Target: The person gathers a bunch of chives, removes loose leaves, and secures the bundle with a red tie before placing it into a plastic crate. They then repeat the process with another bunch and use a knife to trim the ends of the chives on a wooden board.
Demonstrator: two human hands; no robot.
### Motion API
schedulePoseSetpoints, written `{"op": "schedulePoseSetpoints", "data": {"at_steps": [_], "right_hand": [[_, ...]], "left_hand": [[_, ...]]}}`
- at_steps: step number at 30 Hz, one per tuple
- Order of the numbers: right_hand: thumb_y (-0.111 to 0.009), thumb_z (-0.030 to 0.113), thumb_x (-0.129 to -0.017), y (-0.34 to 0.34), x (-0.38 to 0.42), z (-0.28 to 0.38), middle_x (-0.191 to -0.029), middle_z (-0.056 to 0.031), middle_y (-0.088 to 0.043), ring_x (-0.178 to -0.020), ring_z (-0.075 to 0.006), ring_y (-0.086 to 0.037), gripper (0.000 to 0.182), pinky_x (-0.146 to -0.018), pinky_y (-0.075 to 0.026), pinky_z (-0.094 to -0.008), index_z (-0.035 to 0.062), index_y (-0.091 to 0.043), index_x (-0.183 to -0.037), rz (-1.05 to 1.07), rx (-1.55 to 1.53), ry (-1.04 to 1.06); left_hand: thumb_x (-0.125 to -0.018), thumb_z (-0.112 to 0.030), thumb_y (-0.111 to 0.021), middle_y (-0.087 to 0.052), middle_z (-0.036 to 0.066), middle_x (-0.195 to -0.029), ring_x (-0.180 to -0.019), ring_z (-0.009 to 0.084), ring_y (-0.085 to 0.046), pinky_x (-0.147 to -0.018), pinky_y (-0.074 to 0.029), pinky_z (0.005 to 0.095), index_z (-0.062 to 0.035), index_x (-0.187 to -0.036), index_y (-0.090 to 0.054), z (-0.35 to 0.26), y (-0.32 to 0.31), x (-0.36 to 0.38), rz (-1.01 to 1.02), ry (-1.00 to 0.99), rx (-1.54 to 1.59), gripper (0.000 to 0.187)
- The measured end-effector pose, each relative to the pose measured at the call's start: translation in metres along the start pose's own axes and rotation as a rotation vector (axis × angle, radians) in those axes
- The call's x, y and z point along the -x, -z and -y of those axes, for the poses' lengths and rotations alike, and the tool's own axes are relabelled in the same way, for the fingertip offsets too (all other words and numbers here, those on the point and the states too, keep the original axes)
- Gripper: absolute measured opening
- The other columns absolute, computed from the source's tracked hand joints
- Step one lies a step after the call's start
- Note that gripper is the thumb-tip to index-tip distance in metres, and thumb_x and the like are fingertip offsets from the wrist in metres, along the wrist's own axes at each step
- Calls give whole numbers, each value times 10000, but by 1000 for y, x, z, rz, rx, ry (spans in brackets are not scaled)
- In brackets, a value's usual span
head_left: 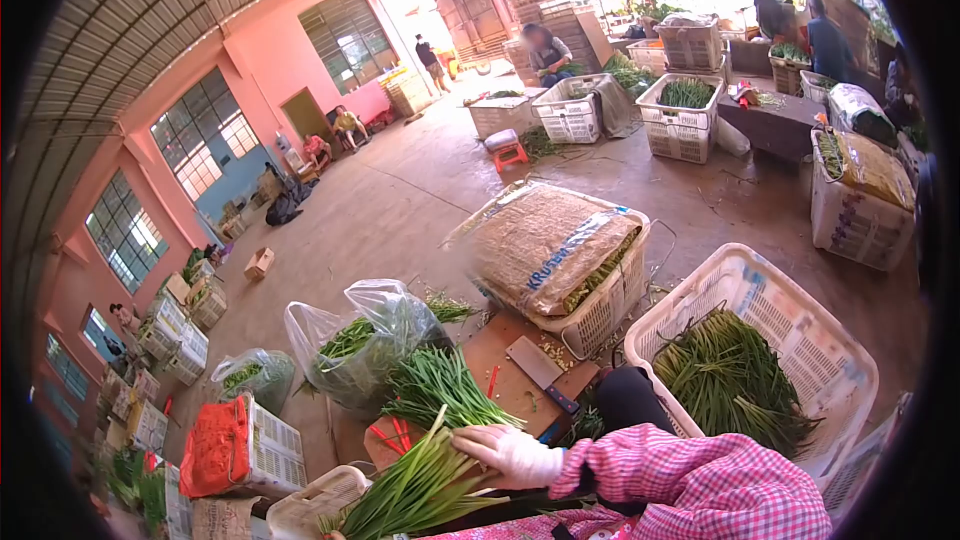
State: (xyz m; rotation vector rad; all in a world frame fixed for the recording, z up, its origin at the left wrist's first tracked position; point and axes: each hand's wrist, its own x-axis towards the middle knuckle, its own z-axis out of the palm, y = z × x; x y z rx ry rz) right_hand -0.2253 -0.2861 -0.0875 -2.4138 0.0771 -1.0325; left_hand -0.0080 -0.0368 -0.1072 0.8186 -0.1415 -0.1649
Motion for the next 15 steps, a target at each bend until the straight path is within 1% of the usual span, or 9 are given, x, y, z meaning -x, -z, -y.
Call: {"op": "schedulePoseSetpoints", "data": {"at_steps": [1,3,4,7,9,11,12,14,15], "right_hand": [[-712,255,-741,-7,-5,-4,-1304,-202,-449,-1079,-378,-537,760,-873,-474,-409,91,-340,-1384,-37,-65,-52],[-672,234,-783,-5,-16,-13,-1271,-174,-476,-1002,-367,-577,715,-815,-497,-399,123,-323,-1397,58,-32,-225],[-651,207,-802,0,-24,-15,-1230,-149,-503,-955,-356,-592,682,-790,-503,-405,167,-326,-1400,70,-70,-277],[-647,185,-804,1,-40,-30,-1202,-154,-511,-938,-362,-588,666,-785,-501,-411,187,-336,-1393,22,-92,-322],[-645,163,-807,3,-42,-34,-1185,-153,-522,-965,-349,-590,644,-800,-500,-399,195,-354,-1381,29,-126,-382],[-645,158,-813,-7,-37,-42,-1173,-146,-543,-1001,-312,-592,656,-827,-494,-377,200,-342,-1394,-106,-300,-503],[-635,151,-819,-14,-32,-45,-1175,-123,-563,-1019,-251,-587,670,-852,-483,-356,208,-327,-1411,-157,-548,-638],[-629,148,-821,-6,-26,-30,-1181,-110,-565,-1007,-228,-583,676,-845,-484,-348,212,-321,-1418,-148,-575,-658],[-624,144,-822,-1,-21,-19,-1187,-97,-568,-994,-206,-578,682,-839,-485,-341,217,-315,-1426,-143,-605,-678]], "left_hand": [[-815,-246,-562,-630,86,-998,-977,263,-573,-890,-450,413,-48,-1029,-610,6,1,1,-9,2,-8,295],[-814,-239,-565,-630,89,-1004,-982,264,-573,-893,-450,414,-47,-1039,-609,19,2,3,-35,5,-34,299],[-813,-235,-567,-631,90,-1007,-985,264,-574,-894,-451,414,-46,-1044,-609,27,2,4,-46,10,-57,301],[-811,-224,-571,-632,95,-1017,-994,266,-575,-898,-452,415,-44,-1059,-608,58,7,7,-83,11,-146,309],[-810,-217,-574,-633,98,-1023,-1000,267,-575,-900,-452,415,-42,-1069,-608,72,15,6,-104,13,-188,314],[-809,-210,-577,-634,101,-1030,-1006,268,-576,-902,-453,416,-41,-1079,-607,88,19,5,-120,-22,-266,320],[-808,-206,-579,-635,102,-1033,-1009,268,-576,-904,-453,416,-40,-1084,-607,89,24,4,-117,-23,-269,323],[-807,-203,-580,-635,104,-1036,-1012,269,-577,-905,-453,416,-39,-1089,-607,85,17,6,-115,-46,-309,327],[-776,-117,-593,-613,134,-1089,-1035,274,-572,-921,-449,419,-56,-1191,-517,72,6,7,-182,98,-47,426]]}}
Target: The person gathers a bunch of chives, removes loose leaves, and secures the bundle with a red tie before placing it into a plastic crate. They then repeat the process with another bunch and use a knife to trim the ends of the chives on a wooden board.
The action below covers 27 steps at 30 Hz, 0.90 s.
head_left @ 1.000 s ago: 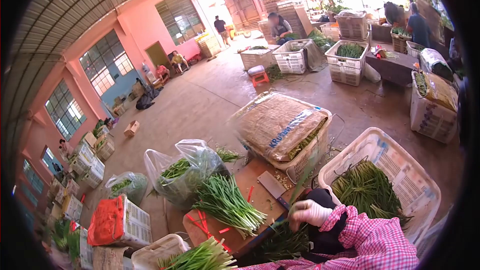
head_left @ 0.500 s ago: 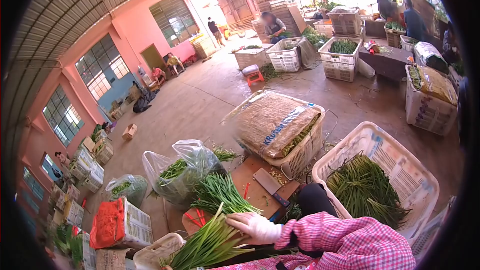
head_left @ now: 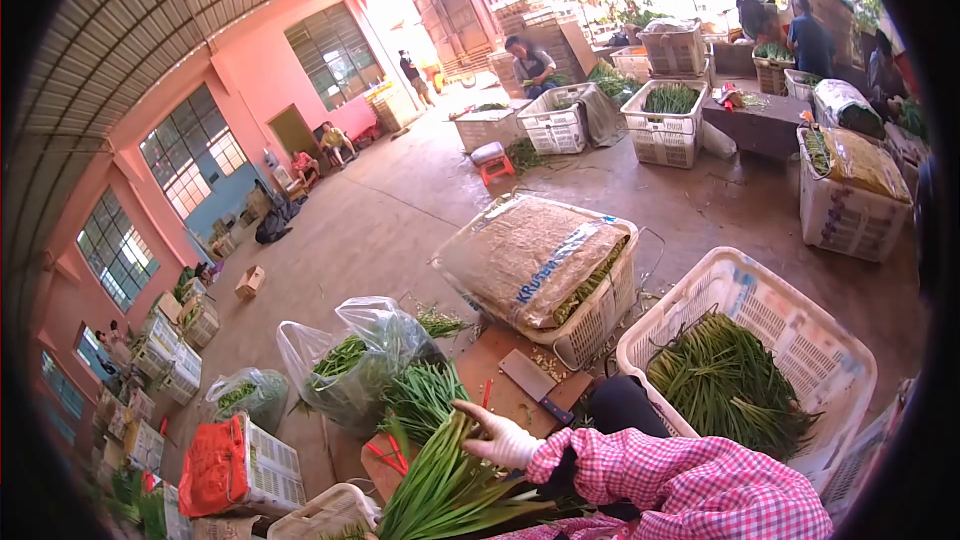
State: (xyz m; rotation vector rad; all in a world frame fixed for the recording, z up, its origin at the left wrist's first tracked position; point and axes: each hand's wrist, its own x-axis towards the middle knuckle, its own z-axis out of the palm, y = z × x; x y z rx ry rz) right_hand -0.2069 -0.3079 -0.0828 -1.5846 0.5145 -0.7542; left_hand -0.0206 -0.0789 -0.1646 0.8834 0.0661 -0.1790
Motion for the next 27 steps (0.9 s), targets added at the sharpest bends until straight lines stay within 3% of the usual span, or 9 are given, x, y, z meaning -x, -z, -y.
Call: {"op": "schedulePoseSetpoints", "data": {"at_steps": [2,3,9,11,13,18,22,25,27], "right_hand": [[-613,73,-828,5,19,15,-1186,-110,-560,-970,-175,-571,673,-803,-496,-318,162,-317,-1426,86,-63,70],[-609,60,-838,3,25,7,-1184,-99,-560,-966,-171,-574,657,-803,-496,-316,146,-323,-1423,111,-77,206],[-592,37,-828,7,66,21,-970,-157,-582,-853,-333,-596,392,-689,-500,-374,80,-545,-1215,390,261,780],[-583,97,-831,8,73,9,-947,-143,-588,-814,-331,-602,327,-646,-508,-388,82,-566,-1158,474,251,843],[-610,141,-823,19,82,4,-1022,-122,-606,-857,-312,-620,322,-677,-530,-387,92,-577,-1140,558,295,733],[-634,169,-806,58,87,6,-1002,-97,-622,-879,-302,-624,320,-739,-523,-376,111,-595,-1118,689,525,392],[-653,146,-805,75,84,13,-928,-91,-642,-853,-275,-636,250,-759,-509,-338,80,-635,-1045,444,381,313],[-668,110,-789,69,85,5,-984,-96,-645,-918,-229,-628,293,-834,-486,-333,31,-627,-1068,176,-124,-107],[-677,126,-782,64,75,9,-1029,-108,-631,-954,-236,-615,326,-859,-475,-332,29,-617,-1087,97,-11,38]], "left_hand": [[-713,55,-619,-568,194,-1194,-1081,283,-564,-953,-440,426,-90,-1396,-339,-26,-19,4,-98,340,495,752],[-753,-217,-697,-529,170,-1254,-1094,316,-552,-931,-451,460,-60,-1405,-292,26,48,-51,73,-116,-237,784],[-840,-364,-532,-606,77,-1086,-964,291,-585,-968,-416,475,-51,-1116,-583,-1,-26,-17,-128,-195,121,421],[-817,-325,-584,-601,121,-1210,-1099,281,-566,-1004,-410,403,-59,-1178,-605,-18,-37,-3,-72,-136,246,449],[-795,-322,-630,-596,131,-1220,-1103,295,-563,-1003,-410,441,-56,-1168,-614,-31,-45,-2,-143,34,430,458],[-846,-381,-593,-611,119,-1192,-1092,317,-572,-976,-420,521,-87,-1137,-632,-28,-16,-8,330,142,488,415],[-878,-405,-552,-635,102,-1150,-1057,332,-593,-937,-443,572,-131,-1121,-651,-31,-24,-3,393,81,397,379],[-888,-409,-538,-642,99,-1133,-1045,327,-601,-919,-459,565,-135,-1119,-652,-37,-31,2,283,111,372,376],[-891,-409,-535,-646,98,-1124,-1038,320,-605,-910,-466,562,-134,-1113,-654,-42,-40,10,320,94,366,372]]}}
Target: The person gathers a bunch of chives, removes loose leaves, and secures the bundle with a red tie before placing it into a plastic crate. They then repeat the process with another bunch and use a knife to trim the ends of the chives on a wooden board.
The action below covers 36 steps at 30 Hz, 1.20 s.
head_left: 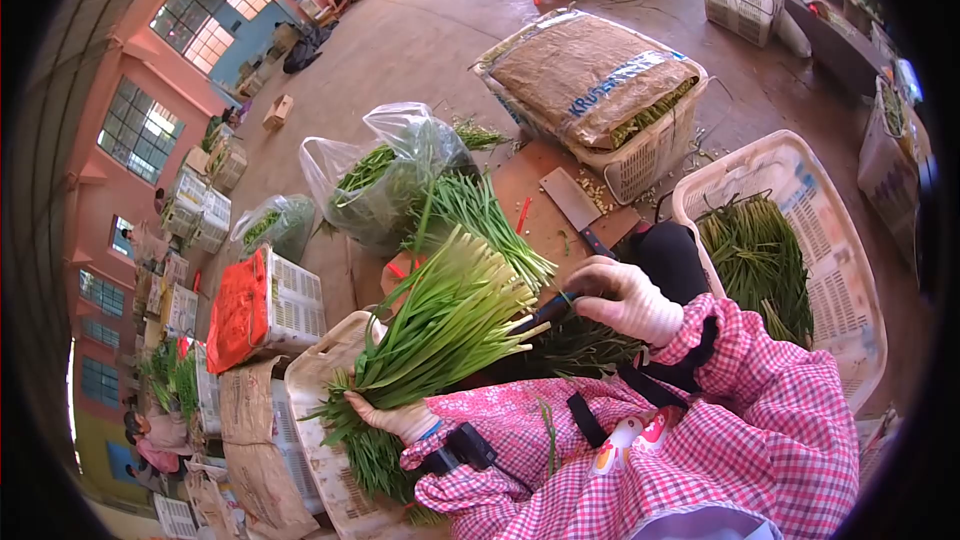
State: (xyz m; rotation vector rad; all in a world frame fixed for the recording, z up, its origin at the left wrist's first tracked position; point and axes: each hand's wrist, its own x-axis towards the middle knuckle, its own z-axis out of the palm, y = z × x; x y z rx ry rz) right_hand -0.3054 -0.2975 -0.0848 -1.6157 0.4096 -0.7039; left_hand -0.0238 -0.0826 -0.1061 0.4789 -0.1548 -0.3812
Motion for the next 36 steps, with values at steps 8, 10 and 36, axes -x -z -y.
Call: {"op": "schedulePoseSetpoints", "data": {"at_steps": [8,10,36], "right_hand": [[-683,101,-824,-54,-26,-41,-1032,-36,-655,-895,-112,-596,394,-849,-468,-278,5,-574,-1190,-7,-583,-278],[-680,95,-823,-60,-24,-31,-1028,-34,-656,-899,-115,-597,385,-850,-469,-277,-2,-577,-1181,-57,-616,-279],[-700,177,-800,2,13,-75,-1084,-109,-633,-949,-219,-621,336,-836,-513,-408,-30,-604,-1046,-440,-690,-313]], "left_hand": [[-903,-393,-526,-661,60,-1092,-1026,270,-612,-904,-472,538,-143,-1075,-668,9,-7,4,63,88,-43,335],[-902,-393,-526,-660,51,-1092,-1026,266,-611,-907,-470,535,-143,-1069,-670,9,-5,3,38,89,-35,333],[-849,-254,-601,-627,66,-908,-862,216,-601,-842,-487,409,-60,-950,-593,-20,-1,-37,-79,6,-144,219]]}}
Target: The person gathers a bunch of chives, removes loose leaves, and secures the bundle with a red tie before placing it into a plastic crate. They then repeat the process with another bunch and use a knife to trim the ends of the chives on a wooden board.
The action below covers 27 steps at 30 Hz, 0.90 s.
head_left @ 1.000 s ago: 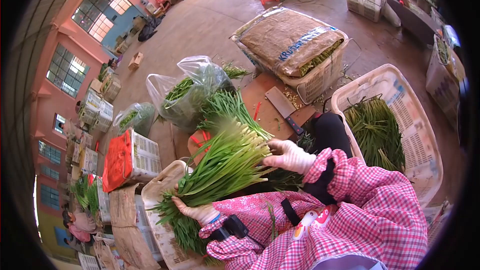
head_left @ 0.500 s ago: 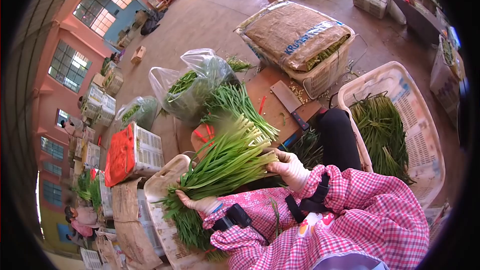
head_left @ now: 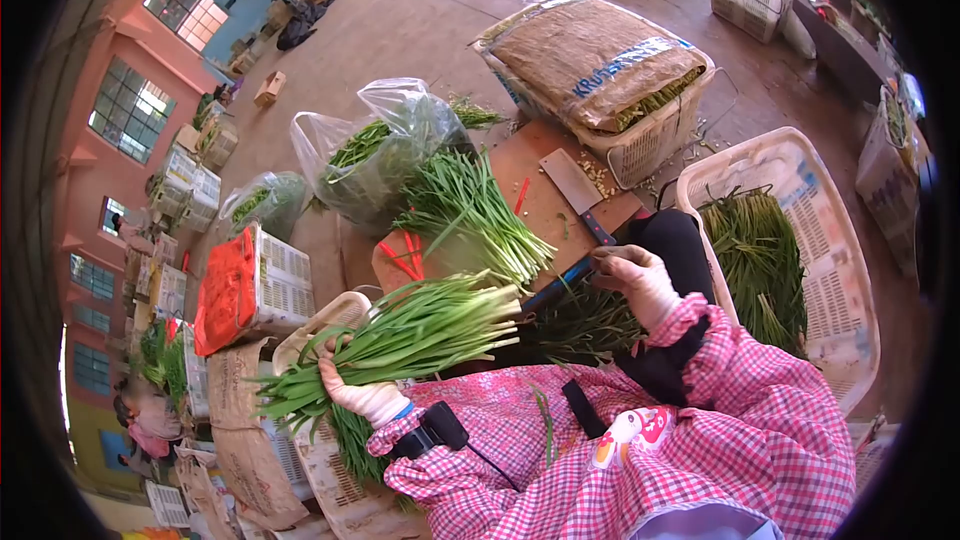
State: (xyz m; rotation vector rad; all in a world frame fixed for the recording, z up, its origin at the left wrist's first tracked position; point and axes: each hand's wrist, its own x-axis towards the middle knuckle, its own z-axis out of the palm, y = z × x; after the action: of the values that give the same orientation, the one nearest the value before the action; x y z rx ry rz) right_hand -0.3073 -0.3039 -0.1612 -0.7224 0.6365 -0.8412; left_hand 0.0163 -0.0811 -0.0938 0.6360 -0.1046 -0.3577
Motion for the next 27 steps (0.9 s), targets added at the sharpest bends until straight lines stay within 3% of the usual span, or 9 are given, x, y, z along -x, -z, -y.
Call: {"op": "schedulePoseSetpoints", "data": {"at_steps": [3,4,5,7,8,9,15,18,27], "right_hand": [[-667,140,-823,16,16,30,-1017,-74,-666,-919,-190,-632,230,-827,-507,-339,-7,-662,-998,495,501,-9],[-643,143,-833,16,18,35,-990,-89,-673,-873,-187,-641,207,-813,-507,-325,14,-673,-992,759,690,-8],[-625,133,-835,-2,28,51,-959,-100,-678,-863,-179,-644,242,-816,-505,-305,45,-657,-1058,815,1046,-305],[-610,124,-839,-19,42,40,-939,-102,-680,-829,-161,-649,318,-786,-510,-278,78,-621,-1154,838,1252,32],[-590,126,-859,-26,43,24,-946,-80,-682,-813,-154,-651,341,-761,-517,-279,65,-593,-1195,799,919,14],[-569,142,-885,-37,49,16,-916,-60,-676,-781,-146,-647,312,-717,-523,-271,41,-599,-1179,639,550,-329],[-566,212,-916,-100,31,-27,-781,-63,-625,-602,-160,-596,330,-551,-507,-298,43,-512,-1194,267,-108,-559],[-599,251,-903,-115,25,-36,-746,-71,-616,-572,-185,-583,236,-524,-493,-320,58,-546,-1028,256,-267,-559],[-595,213,-894,-77,31,-37,-714,-65,-622,-598,-169,-602,215,-534,-472,-289,15,-589,-976,622,-267,-505]], "left_hand": [[-846,-247,-604,-629,58,-900,-863,208,-601,-840,-489,404,-69,-945,-601,-12,18,-2,-74,-84,11,203],[-826,-314,-619,-646,113,-1064,-1007,283,-591,-934,-450,482,-56,-1013,-649,-17,43,-13,-9,-89,30,320],[-826,-314,-619,-646,113,-1064,-1007,283,-591,-934,-450,482,-56,-1013,-649,-19,47,-13,-13,-94,25,320],[-823,-320,-621,-642,110,-1079,-1014,287,-588,-939,-445,482,-58,-1045,-638,-20,49,-12,-67,-133,22,344],[-823,-320,-621,-642,110,-1079,-1014,287,-588,-939,-445,482,-58,-1045,-638,-19,48,-11,-63,-132,23,344],[-823,-326,-620,-640,110,-1086,-1018,290,-587,-940,-444,482,-62,-1057,-633,-18,46,-9,-50,-147,17,353],[-859,-373,-571,-645,102,-1073,-1010,286,-595,-929,-460,470,-83,-1060,-632,-2,34,3,69,-159,17,358],[-897,-381,-529,-649,83,-1070,-1008,251,-600,-937,-458,459,-101,-1053,-636,4,30,10,197,-145,50,338],[-897,-345,-526,-637,18,-916,-894,193,-598,-872,-466,401,-103,-1016,-605,-6,12,10,31,-349,-85,281]]}}
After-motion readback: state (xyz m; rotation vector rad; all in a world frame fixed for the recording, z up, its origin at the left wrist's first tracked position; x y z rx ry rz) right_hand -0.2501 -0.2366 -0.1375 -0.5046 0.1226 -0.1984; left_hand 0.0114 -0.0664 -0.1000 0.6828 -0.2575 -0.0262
